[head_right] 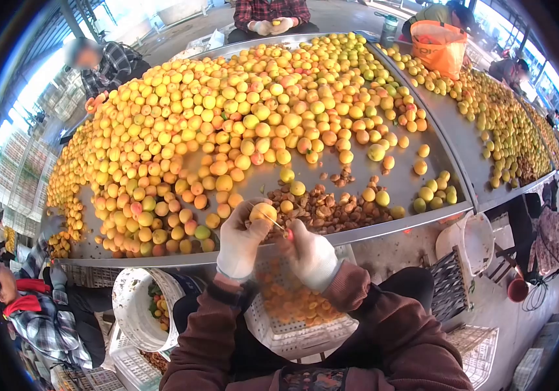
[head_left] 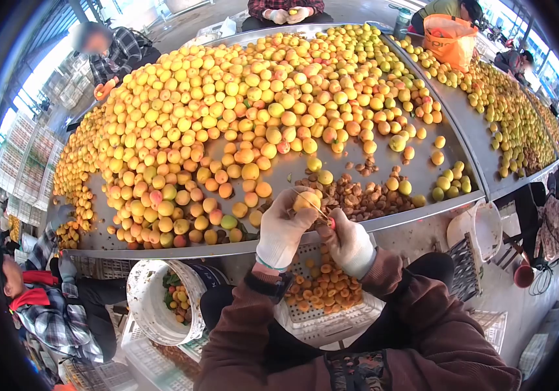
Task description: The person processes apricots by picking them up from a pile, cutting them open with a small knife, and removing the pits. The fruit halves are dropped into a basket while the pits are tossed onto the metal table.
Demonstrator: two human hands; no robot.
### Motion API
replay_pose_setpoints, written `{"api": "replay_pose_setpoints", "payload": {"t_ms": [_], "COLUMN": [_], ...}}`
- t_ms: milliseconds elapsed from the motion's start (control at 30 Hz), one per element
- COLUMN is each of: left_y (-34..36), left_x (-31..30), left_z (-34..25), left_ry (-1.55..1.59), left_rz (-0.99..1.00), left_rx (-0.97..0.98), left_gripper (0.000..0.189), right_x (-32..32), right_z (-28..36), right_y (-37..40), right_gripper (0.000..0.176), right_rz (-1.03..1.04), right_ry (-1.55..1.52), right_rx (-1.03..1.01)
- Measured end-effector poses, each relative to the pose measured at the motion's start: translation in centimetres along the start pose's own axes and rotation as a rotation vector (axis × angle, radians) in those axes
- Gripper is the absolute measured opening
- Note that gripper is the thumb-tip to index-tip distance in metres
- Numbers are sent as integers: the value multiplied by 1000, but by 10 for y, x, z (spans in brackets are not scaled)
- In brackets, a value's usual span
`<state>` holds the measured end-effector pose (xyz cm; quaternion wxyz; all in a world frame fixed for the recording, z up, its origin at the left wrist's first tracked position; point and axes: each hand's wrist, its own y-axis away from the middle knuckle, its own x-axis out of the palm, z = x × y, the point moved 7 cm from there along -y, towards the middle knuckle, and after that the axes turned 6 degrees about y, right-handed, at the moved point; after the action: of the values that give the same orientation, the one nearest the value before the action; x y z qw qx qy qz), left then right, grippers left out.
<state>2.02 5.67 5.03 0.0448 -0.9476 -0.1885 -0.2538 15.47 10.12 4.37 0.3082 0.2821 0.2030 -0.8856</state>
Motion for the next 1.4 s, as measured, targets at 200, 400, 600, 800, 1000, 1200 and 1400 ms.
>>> {"api": "replay_pose_setpoints", "payload": {"t_ms": [200, 400, 600, 800, 1000, 1200, 1400], "left_y": [9, 2, 0, -4, -13, -20, -22], "left_x": [19, 3, 6, -3, -2, -8, -9], "left_z": [-41, 2, 18, 26, 17, 16, 29], "left_ry": [-713, 19, 201, -130, 220, 70, 399], "left_rz": [34, -7, -6, -22, -63, -141, -48], "left_rx": [347, -20, -59, 24, -162, 5, -53], "left_gripper": [42, 40, 36, 39, 35, 43, 48], "right_x": [0, 4, 13, 17, 21, 26, 31], "right_z": [5, 11, -2, -5, -14, -9, -10], "right_y": [-2, -10, -14, -20, -26, -28, -32], "right_gripper": [29, 32, 33, 34, 31, 34, 33], "right_rz": [4, 4, 1, 21, 2, -48, -21], "right_ry": [-49, -22, 59, 128, -196, -163, -50], "right_rx": [-37, -19, 26, 26, 11, 34, 32]}}
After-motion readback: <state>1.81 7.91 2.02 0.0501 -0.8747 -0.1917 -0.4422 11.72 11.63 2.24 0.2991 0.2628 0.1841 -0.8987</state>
